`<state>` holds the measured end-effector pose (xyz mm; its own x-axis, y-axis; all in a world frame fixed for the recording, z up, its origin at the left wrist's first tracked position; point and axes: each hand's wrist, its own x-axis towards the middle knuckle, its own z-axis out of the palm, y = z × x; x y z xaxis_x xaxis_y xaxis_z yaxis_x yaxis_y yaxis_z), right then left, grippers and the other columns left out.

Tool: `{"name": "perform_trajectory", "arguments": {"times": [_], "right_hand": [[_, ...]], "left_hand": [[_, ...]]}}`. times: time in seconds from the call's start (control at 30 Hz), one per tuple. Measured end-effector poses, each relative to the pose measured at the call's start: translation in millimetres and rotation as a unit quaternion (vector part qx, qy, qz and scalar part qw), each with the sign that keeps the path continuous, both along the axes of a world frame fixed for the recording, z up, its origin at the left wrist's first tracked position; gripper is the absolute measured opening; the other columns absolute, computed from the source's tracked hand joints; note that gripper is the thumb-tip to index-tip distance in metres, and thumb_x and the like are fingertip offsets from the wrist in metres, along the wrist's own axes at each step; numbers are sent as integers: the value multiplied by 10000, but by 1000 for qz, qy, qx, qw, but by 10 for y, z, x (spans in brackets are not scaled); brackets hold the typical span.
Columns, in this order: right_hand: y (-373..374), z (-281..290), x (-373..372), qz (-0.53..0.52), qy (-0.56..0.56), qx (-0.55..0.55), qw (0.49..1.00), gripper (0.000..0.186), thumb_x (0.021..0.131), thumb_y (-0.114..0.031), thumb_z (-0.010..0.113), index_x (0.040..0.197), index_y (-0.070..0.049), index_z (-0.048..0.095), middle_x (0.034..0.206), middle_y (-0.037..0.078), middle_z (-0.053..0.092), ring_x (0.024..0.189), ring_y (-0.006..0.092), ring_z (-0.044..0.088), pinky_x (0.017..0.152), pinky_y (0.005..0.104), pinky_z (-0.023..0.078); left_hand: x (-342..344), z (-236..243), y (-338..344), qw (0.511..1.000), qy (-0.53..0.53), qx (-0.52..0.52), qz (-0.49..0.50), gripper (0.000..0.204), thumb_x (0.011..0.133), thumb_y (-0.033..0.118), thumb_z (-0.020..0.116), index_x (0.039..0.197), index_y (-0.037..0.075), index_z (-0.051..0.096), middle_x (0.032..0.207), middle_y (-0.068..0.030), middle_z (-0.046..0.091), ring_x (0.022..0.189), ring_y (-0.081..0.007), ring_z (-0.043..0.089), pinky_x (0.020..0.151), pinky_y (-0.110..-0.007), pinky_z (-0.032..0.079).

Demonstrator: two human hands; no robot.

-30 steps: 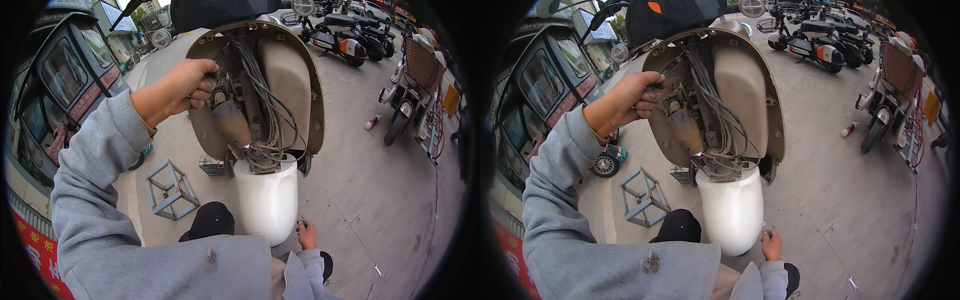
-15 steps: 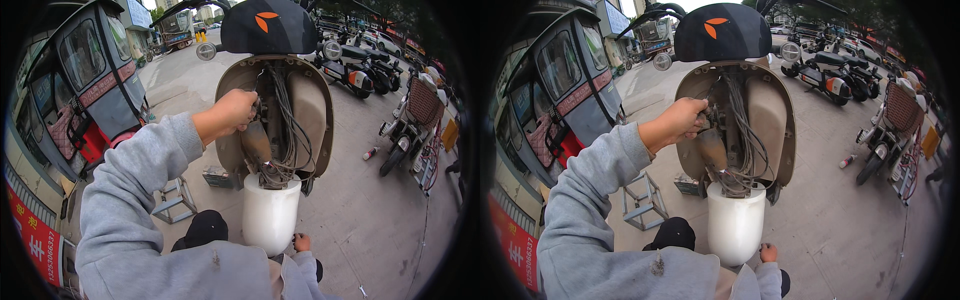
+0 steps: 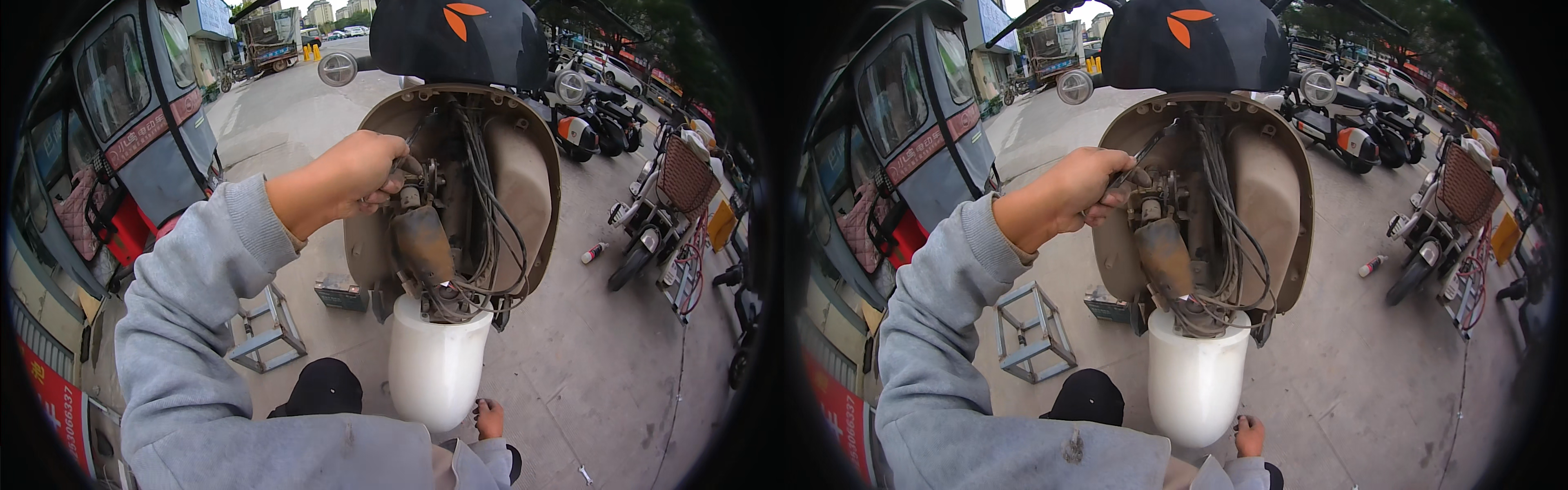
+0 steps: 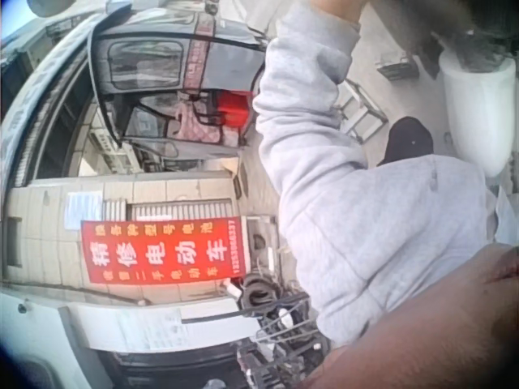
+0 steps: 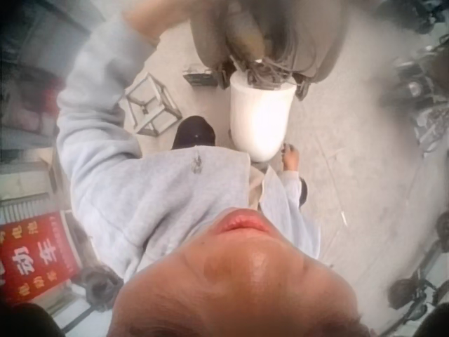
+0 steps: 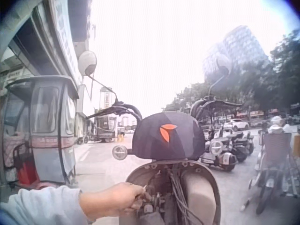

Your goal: The person reassembles the front of a scooter by installing the handlebar assembly, routing wires, and fitting the front fairing. They use a wrench to tighten bolts and connect electrical components before snapping the body panel into place.

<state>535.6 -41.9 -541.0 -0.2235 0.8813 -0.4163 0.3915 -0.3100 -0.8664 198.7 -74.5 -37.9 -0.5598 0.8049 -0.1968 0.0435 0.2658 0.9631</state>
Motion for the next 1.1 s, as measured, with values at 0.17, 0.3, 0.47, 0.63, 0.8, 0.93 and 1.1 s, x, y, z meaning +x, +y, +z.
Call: {"name": "perform_trajectory", "arguments": {"times": [0.17, 0.3, 0.47, 0.63, 0.8, 0.93, 1.1], "right_hand": [[-415, 398, 161, -29, 46, -41, 998, 223, 938, -167, 533, 968, 30, 635, 709, 76, 620, 543, 123, 530, 469, 264, 410], [-807, 628, 252, -68, 17, -172, 983, 220, 954, -181, 512, 992, 7, 620, 715, 62, 609, 528, 103, 513, 433, 249, 396], [-1413, 706, 230, -31, -12, -258, 965, 222, 933, -162, 524, 982, 21, 639, 691, 72, 617, 523, 129, 540, 444, 283, 437], [-1923, 1047, 428, -234, 103, -357, 898, 204, 904, -130, 516, 923, 26, 645, 659, 83, 632, 537, 140, 576, 427, 296, 461], [-1525, 2213, 501, -126, -99, -202, 966, 237, 893, -132, 518, 935, 57, 655, 678, 103, 645, 565, 171, 599, 518, 309, 488], [-552, 3808, -371, -51, 53, -41, 996, 277, 964, -213, 523, 1018, 28, 648, 794, 85, 644, 702, 136, 602, 599, 280, 478], [201, 5357, -2013, 89, 47, 129, 986, 374, 981, -285, 461, 1101, 41, 599, 1022, 235, 658, 964, 381, 623, 860, 423, 467]], "left_hand": [[-41, -69, 62, 999, -42, 9, -23, 234, 950, 248, 433, 910, 47, 546, 565, 3, 401, 422, -88, 306, 401, -246, 245], [-32, 178, 94, 996, -50, -29, -74, 219, 971, 236, 427, 959, 36, 514, 594, -2, 423, 441, -81, 329, 415, -231, 267], [-16, 680, 184, 970, -118, -166, -135, 153, 960, 186, 454, 993, 37, 467, 630, 12, 429, 489, -74, 364, 439, -227, 284], [-135, 854, 342, 948, -185, -222, -131, 96, 923, 144, 470, 927, 51, 447, 636, 11, 431, 495, -82, 366, 440, -238, 285], [-101, 731, 404, 951, 88, -167, -246, 96, 915, 142, 463, 909, 46, 465, 635, 0, 448, 497, -97, 379, 444, -257, 297], [9, 539, 437, 976, -35, -190, -99, 299, 963, 243, 433, 892, -21, 555, 814, -153, 569, 715, -247, 536, 606, -358, 430], [80, 107, 400, 975, 211, -22, 67, 539, 993, 386, 300, 1072, -47, 611, 1048, -272, 621, 1018, -464, 539, 946, -493, 391]]}}
